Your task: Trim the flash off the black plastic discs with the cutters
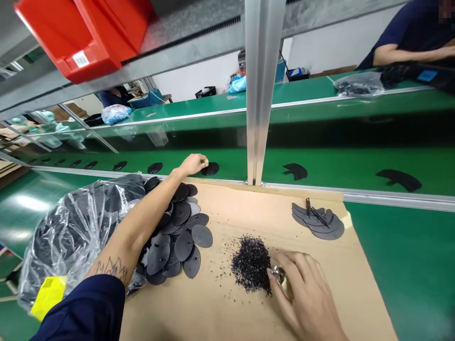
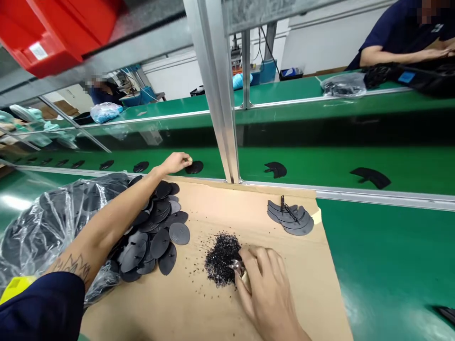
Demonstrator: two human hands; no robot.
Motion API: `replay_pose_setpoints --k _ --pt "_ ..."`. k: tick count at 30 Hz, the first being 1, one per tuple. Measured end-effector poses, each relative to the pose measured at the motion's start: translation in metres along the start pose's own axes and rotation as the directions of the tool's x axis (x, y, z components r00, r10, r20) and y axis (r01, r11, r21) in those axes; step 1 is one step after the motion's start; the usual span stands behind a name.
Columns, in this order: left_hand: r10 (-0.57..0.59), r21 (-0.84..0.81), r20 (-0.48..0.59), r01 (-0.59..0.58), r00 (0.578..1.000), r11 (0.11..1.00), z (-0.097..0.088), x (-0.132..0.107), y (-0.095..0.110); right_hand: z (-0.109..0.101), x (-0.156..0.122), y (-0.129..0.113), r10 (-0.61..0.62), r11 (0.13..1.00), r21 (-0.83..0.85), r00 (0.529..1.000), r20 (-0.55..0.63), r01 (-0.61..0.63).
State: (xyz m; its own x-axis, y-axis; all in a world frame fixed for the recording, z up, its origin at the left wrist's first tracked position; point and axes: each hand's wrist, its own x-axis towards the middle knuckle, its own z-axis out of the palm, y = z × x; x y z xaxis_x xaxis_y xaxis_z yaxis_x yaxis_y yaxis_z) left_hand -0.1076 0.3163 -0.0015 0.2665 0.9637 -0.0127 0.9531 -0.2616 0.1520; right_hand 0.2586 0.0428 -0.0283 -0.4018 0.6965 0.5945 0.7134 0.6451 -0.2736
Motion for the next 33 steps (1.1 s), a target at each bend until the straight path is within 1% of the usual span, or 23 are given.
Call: replay_pose_setpoints --k 3,6,9,11,13,15,17,18,19,20,21,22,23,24,26,27,28,29,31,33 --pt "0.037 -0.003 0.008 -0.037 0.999 0.999 0.002 0.0 -0.002 0.0 0.001 0.002 -0.033 0.999 -0.025 0.999 -0.004 0.033" --pt "0.043 0.006 -0.002 -0.043 0.999 0.999 0.004 -0.003 -0.002 0.0 0.002 0.008 -0.05 0.997 -0.052 0.999 -0.021 0.048" --pt "0.031 0.025 -0.019 -0.03 0.999 0.999 0.003 -0.009 -0.001 0.001 0.002 0.014 -0.029 0.998 -0.054 0.999 -0.028 0.028" --pt "0.024 0.046 -0.034 -0.023 0.999 0.999 -0.001 -0.014 0.005 0.002 0.002 0.016 -0.007 0.999 -0.041 1.0 -0.024 0.006" --pt "0.031 0.074 -0.057 -0.027 0.998 0.997 -0.008 -0.023 0.018 0.003 0.001 0.014 0.012 1.0 -0.017 1.0 -0.012 -0.012" --pt "0.068 0.1 -0.081 -0.06 0.994 0.993 -0.016 -0.036 0.039 0.002 0.0 0.009 0.034 0.999 0.015 0.999 0.007 -0.034" --pt "0.17 0.112 -0.083 -0.161 0.982 0.981 -0.022 -0.052 0.066 0.001 -0.001 0.003 0.055 0.998 0.039 0.998 0.029 -0.056" --pt "0.263 0.116 -0.073 -0.253 0.962 0.96 -0.024 -0.06 0.082 0.0 -0.001 0.001 0.066 0.997 0.048 0.997 0.035 -0.068" --pt "0.399 0.132 -0.058 -0.389 0.915 0.912 -0.025 -0.067 0.099 -0.001 -0.001 -0.002 0.065 0.996 0.053 0.997 0.039 -0.067" --pt "0.523 0.15 -0.037 -0.513 0.851 0.845 -0.025 -0.073 0.117 -0.002 -0.001 -0.004 0.063 0.996 0.053 0.997 0.044 -0.065" --pt "0.617 0.171 -0.017 -0.606 0.786 0.777 -0.023 -0.076 0.137 -0.003 -0.001 -0.005 0.06 0.997 0.053 0.997 0.049 -0.063" --pt "0.672 0.184 0.003 -0.661 0.74 0.727 -0.021 -0.077 0.158 -0.004 -0.001 -0.007 0.053 0.997 0.053 0.997 0.057 -0.056" --pt "0.687 0.183 0.018 -0.678 0.727 0.712 -0.018 -0.074 0.179 -0.005 -0.001 -0.008 0.045 0.997 0.055 0.997 0.063 -0.048" --pt "0.67 0.167 0.033 -0.665 0.741 0.727 -0.014 -0.069 0.201 -0.006 0.0 -0.008 0.032 0.998 0.06 0.997 0.066 -0.036" --pt "0.571 0.09 0.064 -0.574 0.819 0.814 -0.006 -0.05 0.24 -0.007 0.001 -0.008 -0.009 0.997 0.073 0.999 0.053 0.005" --pt "0.504 0.031 0.08 -0.507 0.86 0.861 -0.002 -0.037 0.256 -0.007 0.001 -0.007 -0.035 0.997 0.075 0.999 0.034 0.032" --pt "0.412 -0.024 0.094 -0.412 0.906 0.911 0.002 -0.023 0.269 -0.007 0.003 -0.006 -0.059 0.996 0.072 0.998 0.015 0.057" --pt "0.339 -0.021 0.091 -0.338 0.936 0.941 0.005 -0.009 0.277 -0.006 0.004 -0.004 -0.089 0.994 0.063 0.996 -0.005 0.089" --pt "0.202 0.003 0.079 -0.203 0.976 0.979 0.008 0.016 0.284 -0.002 0.007 0.001 -0.134 0.99 0.048 0.991 -0.021 0.135" --pt "0.123 0.01 0.065 -0.124 0.99 0.992 0.009 0.03 0.285 0.001 0.009 0.005 -0.17 0.984 0.047 0.985 -0.034 0.172"
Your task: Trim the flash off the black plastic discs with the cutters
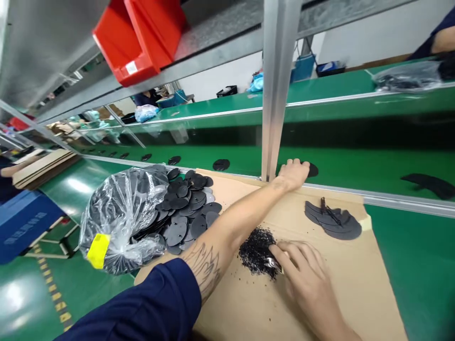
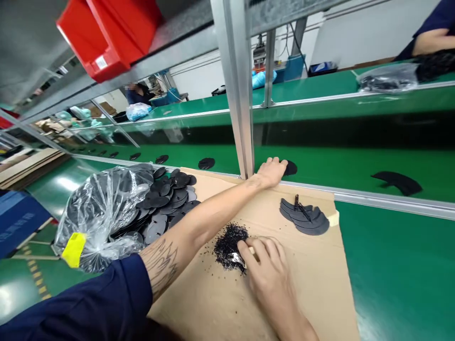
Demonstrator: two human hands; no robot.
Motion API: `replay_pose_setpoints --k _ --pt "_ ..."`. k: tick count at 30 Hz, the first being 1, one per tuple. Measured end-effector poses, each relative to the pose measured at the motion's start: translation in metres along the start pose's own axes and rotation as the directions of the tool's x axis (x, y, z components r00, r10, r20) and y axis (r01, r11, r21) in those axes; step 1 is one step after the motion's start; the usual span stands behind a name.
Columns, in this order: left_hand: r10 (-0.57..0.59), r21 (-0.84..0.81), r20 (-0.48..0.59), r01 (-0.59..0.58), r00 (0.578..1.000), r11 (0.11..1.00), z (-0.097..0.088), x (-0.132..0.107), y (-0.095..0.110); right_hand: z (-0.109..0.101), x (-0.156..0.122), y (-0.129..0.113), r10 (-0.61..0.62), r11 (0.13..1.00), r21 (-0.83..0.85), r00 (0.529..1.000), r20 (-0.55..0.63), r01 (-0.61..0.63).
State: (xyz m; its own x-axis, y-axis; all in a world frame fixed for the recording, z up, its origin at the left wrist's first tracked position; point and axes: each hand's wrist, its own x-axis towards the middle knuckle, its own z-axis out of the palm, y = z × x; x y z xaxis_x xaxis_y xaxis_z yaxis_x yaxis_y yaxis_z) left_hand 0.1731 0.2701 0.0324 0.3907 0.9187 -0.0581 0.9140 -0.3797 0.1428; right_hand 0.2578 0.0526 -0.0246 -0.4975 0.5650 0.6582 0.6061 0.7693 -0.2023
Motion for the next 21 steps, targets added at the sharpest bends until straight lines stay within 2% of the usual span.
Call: replay_pose_setpoints --k 3,6,8,10,12,14,16,19,21 --pt "0.016 -0.011 -0.017 -0.016 1.0 1.0 -0.005 -0.001 -0.002 0.001 -0.001 -0.001 -0.003 1.0 -0.012 1.0 -0.029 0.003" --pt "0.168 -0.027 -0.102 -0.172 0.98 0.985 -0.015 -0.024 -0.007 -0.001 -0.004 -0.004 0.049 0.997 -0.054 0.995 -0.091 -0.054" --pt "0.302 -0.042 -0.186 -0.314 0.935 0.948 -0.026 -0.052 -0.015 -0.004 -0.004 -0.005 0.099 0.99 -0.081 0.981 -0.168 -0.114" --pt "0.383 -0.063 -0.195 -0.401 0.903 0.914 -0.036 -0.09 -0.024 -0.007 -0.004 -0.004 0.149 0.981 -0.086 0.955 -0.256 -0.176" --pt "0.483 -0.18 -0.187 -0.513 0.856 0.839 -0.042 -0.132 -0.034 -0.009 -0.003 -0.005 0.178 0.976 -0.067 0.933 -0.313 -0.208" --pt "0.51 -0.294 -0.134 -0.526 0.85 0.798 -0.04 -0.17 -0.042 -0.01 -0.002 -0.006 0.165 0.981 -0.047 0.93 -0.329 -0.191" --pt "0.518 -0.362 -0.095 -0.514 0.85 0.778 -0.032 -0.199 -0.046 -0.01 0.0 -0.009 0.144 0.985 -0.046 0.934 -0.326 -0.168" --pt "0.534 -0.386 -0.1 -0.527 0.84 0.757 -0.017 -0.223 -0.05 -0.012 0.004 -0.013 0.15 0.986 -0.018 0.936 -0.32 -0.164" --pt "0.528 -0.406 -0.113 -0.524 0.842 0.749 -0.013 -0.23 -0.053 -0.013 0.007 -0.016 0.134 0.989 0.088 0.961 -0.243 -0.115"
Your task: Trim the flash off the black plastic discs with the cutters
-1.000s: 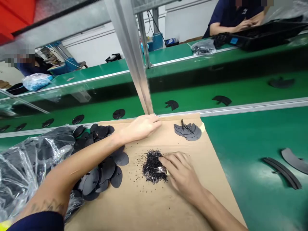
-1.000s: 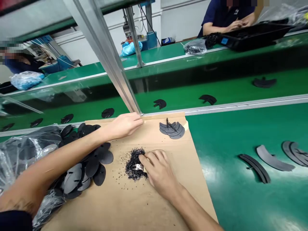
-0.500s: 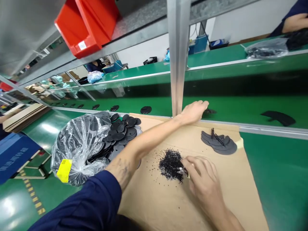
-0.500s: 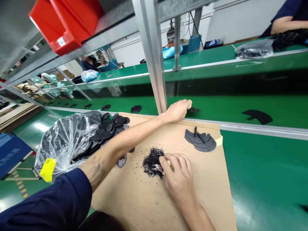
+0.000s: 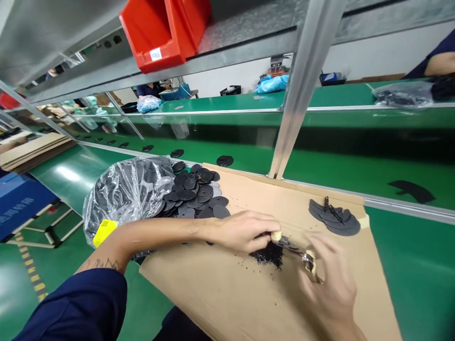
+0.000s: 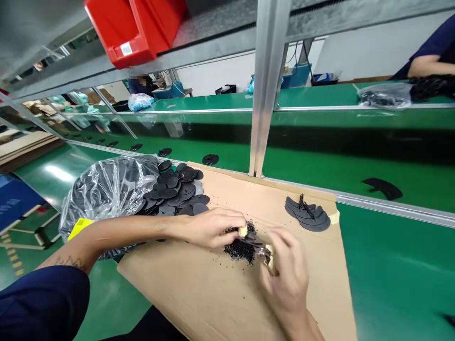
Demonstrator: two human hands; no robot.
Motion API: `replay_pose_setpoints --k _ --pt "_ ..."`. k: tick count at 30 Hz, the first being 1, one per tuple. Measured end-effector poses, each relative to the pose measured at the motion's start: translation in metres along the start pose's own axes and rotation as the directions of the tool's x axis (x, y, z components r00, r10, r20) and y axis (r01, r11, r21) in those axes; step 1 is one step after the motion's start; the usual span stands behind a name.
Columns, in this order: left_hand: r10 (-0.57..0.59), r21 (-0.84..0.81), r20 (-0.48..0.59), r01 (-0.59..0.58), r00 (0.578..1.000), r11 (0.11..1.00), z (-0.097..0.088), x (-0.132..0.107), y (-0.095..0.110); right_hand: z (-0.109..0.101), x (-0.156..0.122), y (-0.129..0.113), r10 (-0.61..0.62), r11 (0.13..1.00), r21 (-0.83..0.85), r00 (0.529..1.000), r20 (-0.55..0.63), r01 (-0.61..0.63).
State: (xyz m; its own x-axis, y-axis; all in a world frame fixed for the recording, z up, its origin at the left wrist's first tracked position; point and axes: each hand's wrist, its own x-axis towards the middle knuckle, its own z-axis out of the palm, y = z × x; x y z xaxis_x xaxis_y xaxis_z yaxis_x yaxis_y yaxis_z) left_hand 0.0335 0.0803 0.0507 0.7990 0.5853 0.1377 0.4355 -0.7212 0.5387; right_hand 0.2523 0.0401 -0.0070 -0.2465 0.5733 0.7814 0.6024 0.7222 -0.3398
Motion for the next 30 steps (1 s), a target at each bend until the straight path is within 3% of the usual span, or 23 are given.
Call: replay_pose_setpoints --k 2,4,5,6,7,10,13,14,16,20,23,24,26,28,30 --pt "-0.06 -0.071 0.014 0.061 0.998 0.996 -0.006 -0.006 -0.005 0.0 0.002 -0.005 0.013 0.991 0.13 0.996 0.09 -0.024" --pt "-0.267 -0.066 0.018 0.267 0.964 0.961 -0.023 -0.012 -0.02 0.002 0.004 -0.01 0.114 0.972 0.192 0.986 0.124 -0.137" --pt "-0.399 -0.03 0.002 0.399 0.917 0.917 -0.034 -0.016 -0.032 0.002 0.004 -0.012 0.198 0.955 0.202 0.973 0.121 -0.219" --pt "-0.574 0.062 -0.093 0.58 0.814 0.812 -0.046 -0.02 -0.046 0.003 0.004 -0.014 0.284 0.929 0.211 0.951 0.118 -0.304" --pt "-0.66 0.098 -0.178 0.68 0.73 0.726 -0.057 -0.026 -0.061 0.004 0.005 -0.015 0.369 0.895 0.224 0.922 0.12 -0.387" --pt "-0.776 0.108 -0.324 0.836 0.541 0.538 -0.082 -0.044 -0.107 0.006 0.005 -0.016 0.573 0.763 0.268 0.807 0.139 -0.588" --pt "-0.82 0.068 -0.382 0.898 0.426 0.435 -0.088 -0.059 -0.133 0.006 0.006 -0.013 0.689 0.649 0.297 0.707 0.16 -0.7" --pt "-0.82 0.046 -0.395 0.9 0.415 0.434 -0.089 -0.061 -0.137 0.006 0.006 -0.012 0.71 0.622 0.305 0.684 0.167 -0.721" --pt "-0.794 -0.011 -0.427 0.876 0.433 0.483 -0.089 -0.059 -0.136 0.007 0.008 -0.011 0.743 0.576 0.322 0.645 0.176 -0.751" --pt "-0.695 -0.137 -0.47 0.732 0.544 0.667 -0.08 -0.042 -0.112 0.014 0.016 -0.011 0.787 0.479 0.376 0.578 0.215 -0.793" --pt "-0.603 -0.323 -0.481 0.51 0.636 0.797 -0.048 -0.028 -0.079 0.023 0.023 -0.013 0.809 0.391 0.427 0.526 0.263 -0.815" --pt "-0.563 -0.472 -0.512 0.334 0.649 0.816 -0.032 -0.024 -0.067 0.026 0.024 -0.015 0.812 0.368 0.443 0.514 0.275 -0.818" --pt "-0.543 -0.688 -0.548 0.027 0.637 0.726 0.003 -0.021 -0.045 0.03 0.023 -0.017 0.808 0.322 0.484 0.502 0.307 -0.814" --pt "-0.59 -0.781 -0.519 -0.064 0.619 0.621 0.034 -0.021 -0.03 0.031 0.02 -0.02 0.785 0.265 0.532 0.5 0.365 -0.804" --pt "-0.625 -0.835 -0.464 -0.073 0.628 0.546 0.055 -0.024 -0.022 0.029 0.014 -0.023 0.74 0.198 0.57 0.502 0.447 -0.798"
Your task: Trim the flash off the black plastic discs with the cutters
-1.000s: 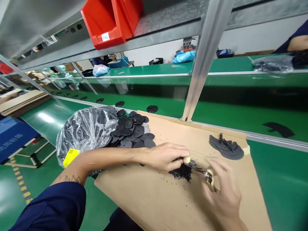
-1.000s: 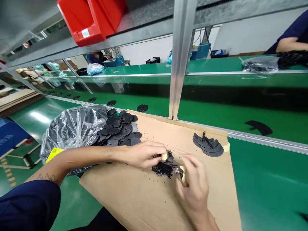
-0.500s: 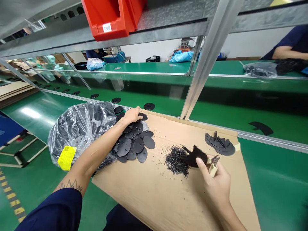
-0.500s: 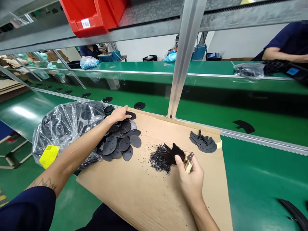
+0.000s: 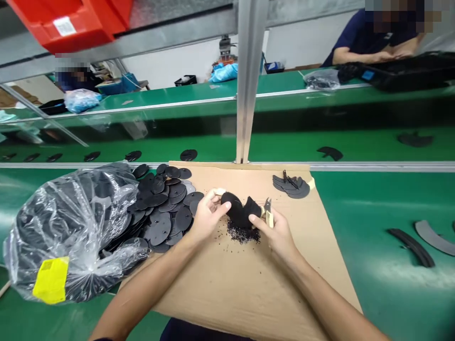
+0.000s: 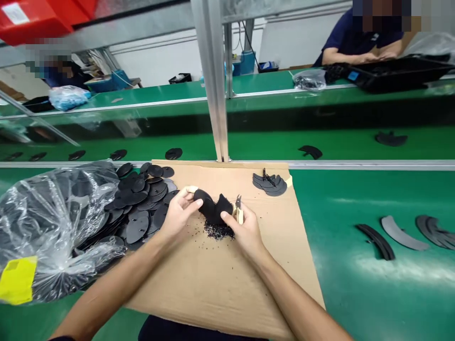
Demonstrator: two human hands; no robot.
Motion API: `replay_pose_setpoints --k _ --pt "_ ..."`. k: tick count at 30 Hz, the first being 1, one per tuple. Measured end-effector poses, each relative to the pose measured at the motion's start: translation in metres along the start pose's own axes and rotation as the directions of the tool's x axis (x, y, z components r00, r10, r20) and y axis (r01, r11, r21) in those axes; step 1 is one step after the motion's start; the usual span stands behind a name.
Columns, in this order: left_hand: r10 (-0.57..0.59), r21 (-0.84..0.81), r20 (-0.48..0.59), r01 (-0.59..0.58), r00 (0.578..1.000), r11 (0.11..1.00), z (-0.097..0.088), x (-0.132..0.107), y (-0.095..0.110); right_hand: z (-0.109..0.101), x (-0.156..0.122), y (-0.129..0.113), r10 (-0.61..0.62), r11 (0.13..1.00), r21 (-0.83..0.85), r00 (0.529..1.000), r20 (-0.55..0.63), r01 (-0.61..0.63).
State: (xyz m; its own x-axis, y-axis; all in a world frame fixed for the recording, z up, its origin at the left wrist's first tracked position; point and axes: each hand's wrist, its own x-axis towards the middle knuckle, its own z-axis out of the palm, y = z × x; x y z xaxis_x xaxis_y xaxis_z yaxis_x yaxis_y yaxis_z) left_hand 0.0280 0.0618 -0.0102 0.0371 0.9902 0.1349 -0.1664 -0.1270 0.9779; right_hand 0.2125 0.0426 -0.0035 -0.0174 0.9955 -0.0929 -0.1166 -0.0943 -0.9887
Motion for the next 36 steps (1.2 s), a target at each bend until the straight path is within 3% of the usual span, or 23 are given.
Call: replay_pose_setpoints --k 3,8,13,18,25,31,36 --pt "-0.083 -0.036 0.05 0.085 0.995 0.996 0.0 -0.01 -0.008 -0.003 -0.007 0.003 0.036 0.997 0.068 0.995 0.097 -0.042" --pt "-0.166 0.049 0.117 0.161 0.979 0.986 -0.008 -0.014 -0.005 -0.005 -0.01 0.007 0.04 0.999 0.015 0.996 0.076 -0.042" --pt "0.018 0.195 0.018 -0.021 1.0 0.98 -0.009 -0.019 -0.004 -0.005 -0.012 0.009 0.048 0.997 -0.067 0.997 0.056 -0.044" --pt "0.224 0.536 0.037 -0.208 0.974 0.818 -0.009 -0.028 -0.008 -0.003 -0.016 0.007 0.126 0.992 -0.037 0.989 0.083 -0.123" --pt "0.34 0.563 0.052 -0.309 0.939 0.767 -0.008 -0.031 -0.008 0.0 -0.017 0.002 0.089 0.996 -0.027 0.987 0.135 -0.086" --pt "0.291 0.598 0.122 -0.304 0.949 0.742 -0.008 -0.03 -0.004 -0.001 -0.019 0.002 0.09 0.995 -0.057 0.988 0.126 -0.083" --pt "0.145 0.465 0.074 -0.163 0.987 0.87 -0.005 -0.031 -0.008 -0.002 -0.019 0.001 0.077 0.992 -0.11 0.989 0.122 -0.064"
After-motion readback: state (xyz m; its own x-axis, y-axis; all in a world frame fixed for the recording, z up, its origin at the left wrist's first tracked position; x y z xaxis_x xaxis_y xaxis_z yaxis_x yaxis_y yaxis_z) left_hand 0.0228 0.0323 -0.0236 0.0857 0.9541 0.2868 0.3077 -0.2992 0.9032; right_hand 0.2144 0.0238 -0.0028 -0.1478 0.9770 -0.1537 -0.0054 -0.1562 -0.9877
